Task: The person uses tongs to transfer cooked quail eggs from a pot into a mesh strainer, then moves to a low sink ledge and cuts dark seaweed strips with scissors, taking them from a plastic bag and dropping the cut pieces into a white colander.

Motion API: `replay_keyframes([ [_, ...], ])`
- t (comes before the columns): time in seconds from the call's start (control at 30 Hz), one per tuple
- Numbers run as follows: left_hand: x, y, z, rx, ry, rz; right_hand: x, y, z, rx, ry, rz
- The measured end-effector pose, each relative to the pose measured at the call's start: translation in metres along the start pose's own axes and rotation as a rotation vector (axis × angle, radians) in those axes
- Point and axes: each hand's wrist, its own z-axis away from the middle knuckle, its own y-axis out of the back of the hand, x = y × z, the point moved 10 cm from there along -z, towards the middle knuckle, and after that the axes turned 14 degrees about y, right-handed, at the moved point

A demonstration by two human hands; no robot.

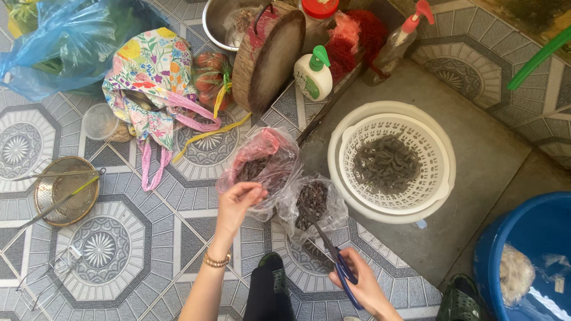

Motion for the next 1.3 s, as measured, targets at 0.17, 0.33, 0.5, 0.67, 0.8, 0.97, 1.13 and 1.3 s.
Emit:
replay_keyframes([
  [0.17,-0.012,-0.034,0.021,-0.110,-0.006,0.053,-0.027,-0.019,0.002,-0.124,0.050,-0.071],
  [0.33,-0.032,-0.071,0.025,-0.236,0.001,0.036,-0.040,-0.023,0.003,-0.157,0.090,-0.113],
  [0.5,-0.052,-0.089,0.026,-0.280,0.120,0.020,-0.020,-0.022,0.000,-0.089,0.069,-0.198],
  [0.67,-0.058,-0.091,0.023,-0.255,0.184,-0.031,0.034,-0.012,0.003,-0.023,-0.170,-0.065],
  [0.8,-0.050,-0.091,0.020,-0.257,0.122,-0.139,0.019,-0.004,0.000,-0.013,-0.060,-0.067],
  [0.97,-0.046,-0.091,0.026,-0.274,0.125,-0.315,-0.041,0.022,-0.005,-0.052,-0.002,0.448],
  [1.13,-0.045,-0.100,0.029,-0.372,0.124,-0.243,-0.102,0.025,-0.016,-0.068,0.105,0.665],
  [1.3,-0.047,-0.100,0.027,-0.396,0.092,-0.178,-0.121,0.023,-0.016,-0.068,0.159,0.684],
])
